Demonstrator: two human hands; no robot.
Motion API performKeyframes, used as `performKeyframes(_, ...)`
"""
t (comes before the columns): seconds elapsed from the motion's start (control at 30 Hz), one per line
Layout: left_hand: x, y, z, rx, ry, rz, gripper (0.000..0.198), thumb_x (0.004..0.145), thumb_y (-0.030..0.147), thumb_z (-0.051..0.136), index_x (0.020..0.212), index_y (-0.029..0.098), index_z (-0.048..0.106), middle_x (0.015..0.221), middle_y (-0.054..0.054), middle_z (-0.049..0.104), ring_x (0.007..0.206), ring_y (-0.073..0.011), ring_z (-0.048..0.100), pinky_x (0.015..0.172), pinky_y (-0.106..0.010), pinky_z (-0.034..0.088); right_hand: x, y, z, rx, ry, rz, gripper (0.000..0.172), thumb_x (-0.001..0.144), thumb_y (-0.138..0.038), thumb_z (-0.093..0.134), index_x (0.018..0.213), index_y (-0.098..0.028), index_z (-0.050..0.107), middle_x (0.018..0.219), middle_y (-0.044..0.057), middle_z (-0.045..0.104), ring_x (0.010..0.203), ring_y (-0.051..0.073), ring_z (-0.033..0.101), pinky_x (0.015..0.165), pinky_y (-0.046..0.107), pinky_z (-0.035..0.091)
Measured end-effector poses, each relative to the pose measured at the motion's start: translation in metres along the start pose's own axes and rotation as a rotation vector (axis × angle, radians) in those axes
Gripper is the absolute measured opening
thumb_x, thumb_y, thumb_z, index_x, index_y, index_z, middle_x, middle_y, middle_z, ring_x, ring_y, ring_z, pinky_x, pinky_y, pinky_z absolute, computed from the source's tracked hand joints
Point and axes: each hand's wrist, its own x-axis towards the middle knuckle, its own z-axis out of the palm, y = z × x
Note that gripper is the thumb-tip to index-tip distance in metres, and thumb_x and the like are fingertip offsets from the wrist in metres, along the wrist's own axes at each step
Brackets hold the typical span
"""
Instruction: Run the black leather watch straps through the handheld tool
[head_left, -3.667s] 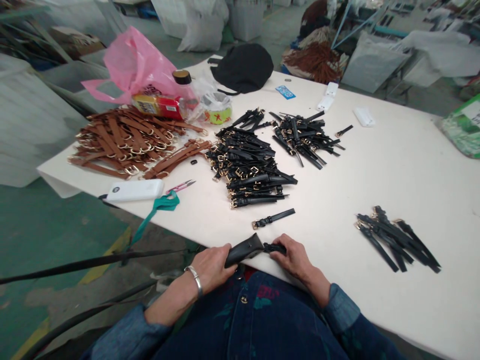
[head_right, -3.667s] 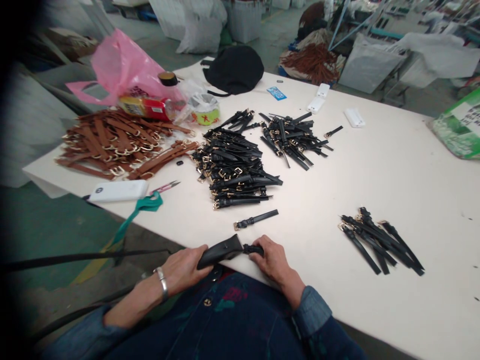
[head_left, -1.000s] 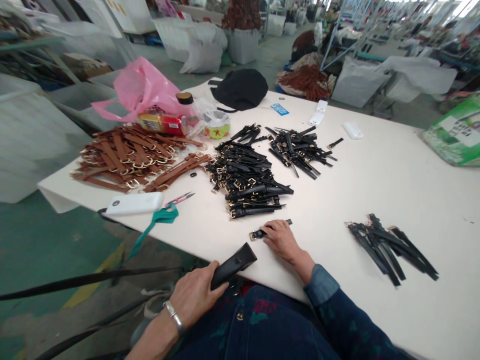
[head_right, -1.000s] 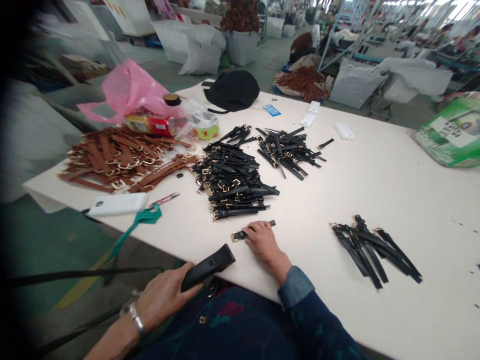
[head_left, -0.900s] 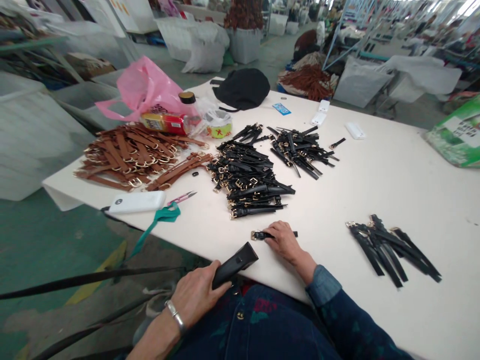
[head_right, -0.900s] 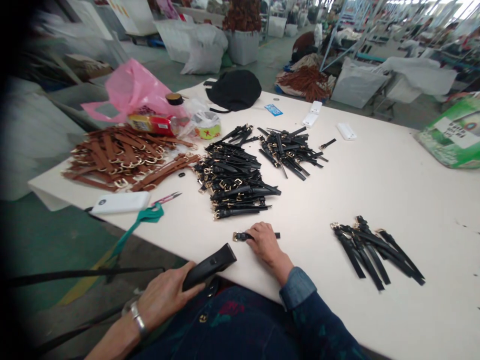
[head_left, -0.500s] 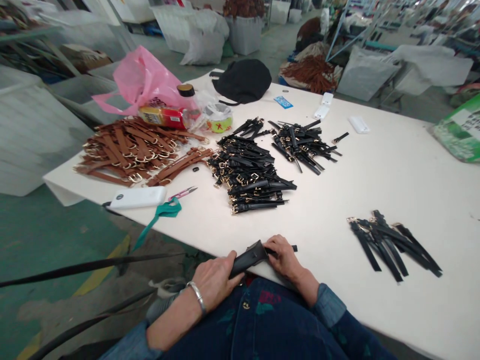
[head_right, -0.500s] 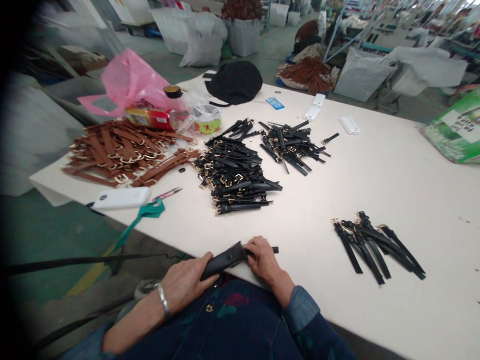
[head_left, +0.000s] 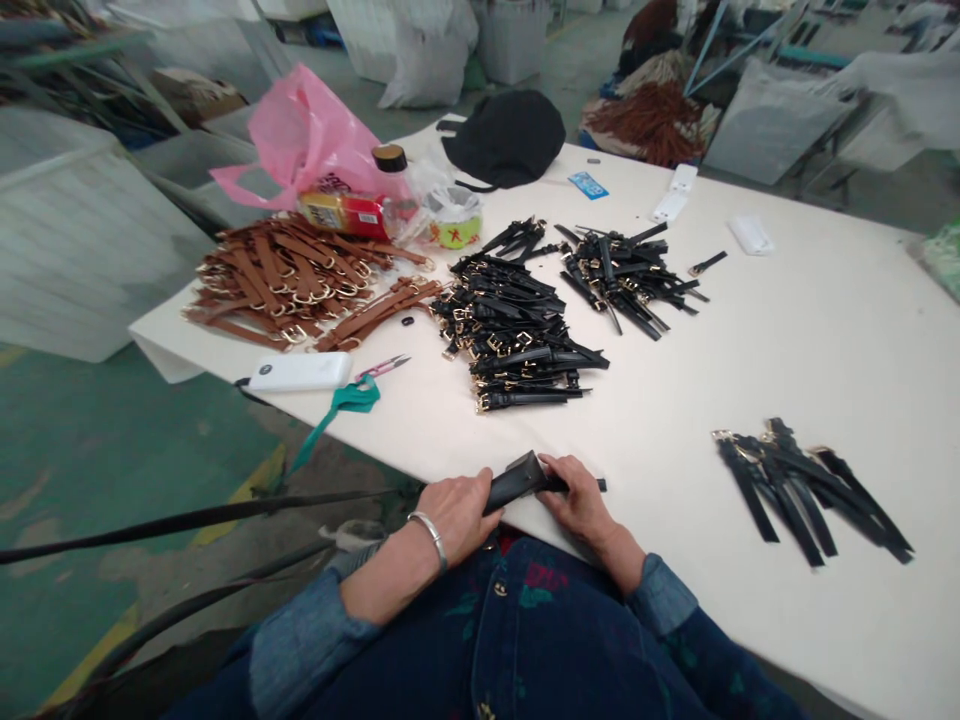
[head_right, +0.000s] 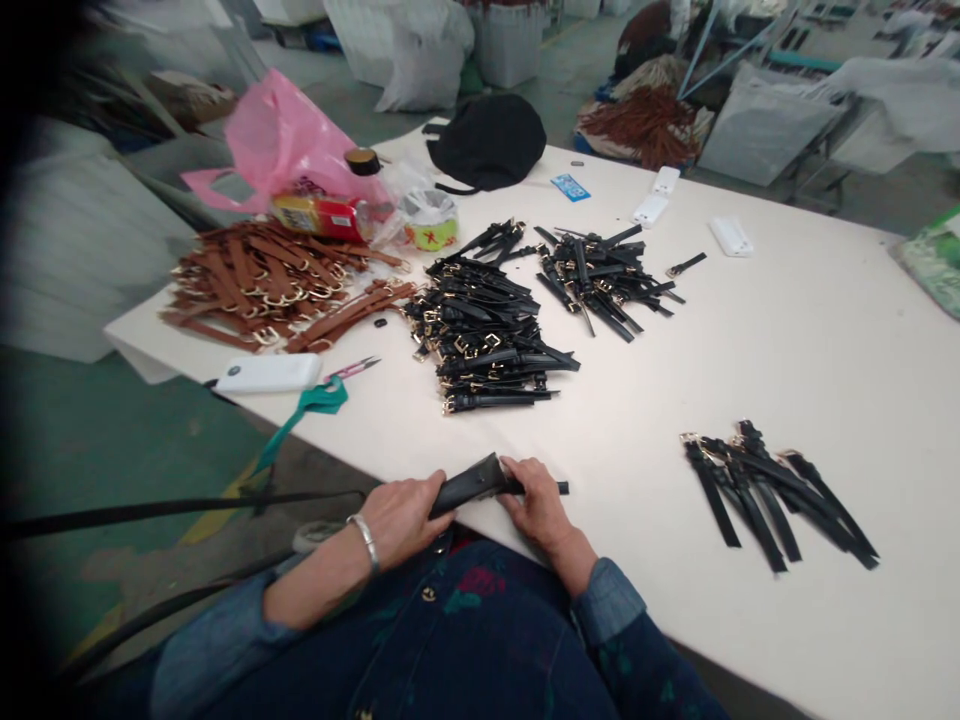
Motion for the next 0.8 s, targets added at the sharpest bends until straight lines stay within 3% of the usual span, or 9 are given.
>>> performKeyframes(0.17,-0.006,-0.008,0.005,-0.005,0.001,-0.027,0.032,0.078,0.046,0.038,0.096,0.021,0.047,0.082,-0.009,0.065,0.076,-0.0254,0.062,0.064,-0.035,0.045,0.000,-0.006,-0.002,-0.014,-0.012,0.016,0.058,0.074,-0.023,0.060,0.127,-0.023,0.037,0.090,0.006,0.055,0.083,0.022,0.049,0.075,0.039,0.043)
performKeyframes(0.37,-0.021,-0.016,0.010,0.034,-0.026,0.004,0.031,0.080,0.044,0.036,0.098,0.022,0.045,0.084,-0.008,0.065,0.076,-0.0261,0.062,0.063,-0.035,0.045,-0.001,-0.003,0.000,-0.005,-0.003,-0.006,0.040,0.073,-0.020,0.060,0.112,-0.022,0.051,0.091,0.007,0.057,0.087,0.022,0.049,0.078,0.040,0.043)
performKeyframes(0.6,-0.003,0.005,0.004,-0.034,0.010,-0.042,0.031,0.079,0.043,0.038,0.099,0.020,0.046,0.085,-0.009,0.064,0.081,-0.0257,0.061,0.067,-0.034,0.044,0.002,-0.002,-0.003,0.044,0.051,0.049,0.025,0.070,-0.020,0.062,0.095,-0.020,0.058,0.111,0.010,0.047,0.098,0.022,0.049,0.082,0.038,0.044)
performKeyframes(0.8,0.001,-0.013,0.008,-0.080,0.008,-0.115,0.035,0.078,0.049,0.037,0.097,0.021,0.048,0.084,-0.009,0.064,0.077,-0.0231,0.061,0.065,-0.031,0.044,-0.003,-0.007,-0.007,0.041,-0.005,0.056,0.024,0.070,-0.020,0.062,0.094,-0.021,0.060,0.117,0.009,0.043,0.098,0.021,0.049,0.086,0.037,0.041)
